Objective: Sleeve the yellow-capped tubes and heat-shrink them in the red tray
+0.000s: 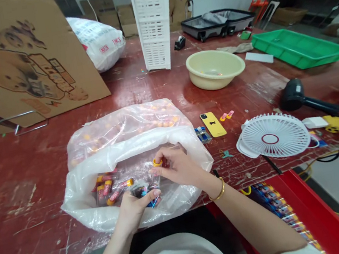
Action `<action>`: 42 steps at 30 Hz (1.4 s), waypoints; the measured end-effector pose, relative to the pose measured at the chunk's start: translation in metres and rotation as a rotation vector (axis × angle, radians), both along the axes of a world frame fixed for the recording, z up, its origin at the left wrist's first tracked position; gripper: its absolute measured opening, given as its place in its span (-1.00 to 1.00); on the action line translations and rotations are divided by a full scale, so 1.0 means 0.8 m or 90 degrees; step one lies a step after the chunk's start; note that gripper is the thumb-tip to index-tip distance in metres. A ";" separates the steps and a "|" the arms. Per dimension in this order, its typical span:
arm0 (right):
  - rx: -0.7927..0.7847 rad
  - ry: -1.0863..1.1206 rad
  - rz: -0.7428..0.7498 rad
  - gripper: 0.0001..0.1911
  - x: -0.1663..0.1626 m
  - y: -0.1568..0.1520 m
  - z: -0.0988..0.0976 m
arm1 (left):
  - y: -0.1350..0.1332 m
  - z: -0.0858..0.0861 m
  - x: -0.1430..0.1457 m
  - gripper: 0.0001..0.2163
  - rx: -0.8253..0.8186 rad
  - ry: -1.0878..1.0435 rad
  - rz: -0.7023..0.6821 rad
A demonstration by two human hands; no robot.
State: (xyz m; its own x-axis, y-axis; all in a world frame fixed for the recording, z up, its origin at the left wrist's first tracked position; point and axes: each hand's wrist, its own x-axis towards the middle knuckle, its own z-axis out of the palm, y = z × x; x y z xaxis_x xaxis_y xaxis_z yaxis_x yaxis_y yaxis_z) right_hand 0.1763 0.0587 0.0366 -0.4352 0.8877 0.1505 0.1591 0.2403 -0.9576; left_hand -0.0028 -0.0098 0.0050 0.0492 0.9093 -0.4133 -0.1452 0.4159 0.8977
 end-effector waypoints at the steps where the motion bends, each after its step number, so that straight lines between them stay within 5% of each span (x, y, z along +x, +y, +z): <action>1: -0.035 0.034 -0.015 -0.78 -0.001 0.001 -0.003 | 0.000 0.000 0.001 -0.71 -0.008 -0.007 0.003; 5: -0.068 0.082 -0.053 -0.77 0.001 -0.002 -0.011 | 0.000 -0.001 0.003 -0.71 -0.028 -0.027 0.001; 14: 0.162 -0.093 -0.021 -0.85 0.003 -0.017 0.006 | 0.005 -0.005 0.000 -0.75 0.037 0.093 -0.018; 19: -0.029 0.003 -0.045 -0.77 -0.002 -0.010 -0.007 | 0.003 -0.002 0.003 -0.75 0.029 0.053 -0.001; 24: -0.208 0.151 -0.081 -0.67 -0.004 -0.008 -0.036 | 0.001 -0.005 0.010 -0.66 -0.101 -0.141 0.020; 28: -0.146 0.159 -0.035 -0.65 -0.011 -0.036 -0.051 | 0.006 0.001 0.020 -0.58 -0.164 -0.229 0.056; 33: 0.001 -0.011 -0.102 -0.13 -0.028 -0.076 -0.064 | 0.017 0.017 0.031 -0.57 -0.176 -0.218 0.070; 36: 0.077 -0.095 -0.171 -0.24 -0.032 -0.081 -0.071 | 0.019 0.019 0.030 -0.56 -0.160 -0.216 0.069; 42: 0.024 -0.049 -0.162 -0.30 -0.021 -0.074 -0.071 | 0.006 0.006 0.020 -0.58 -0.149 -0.193 -0.007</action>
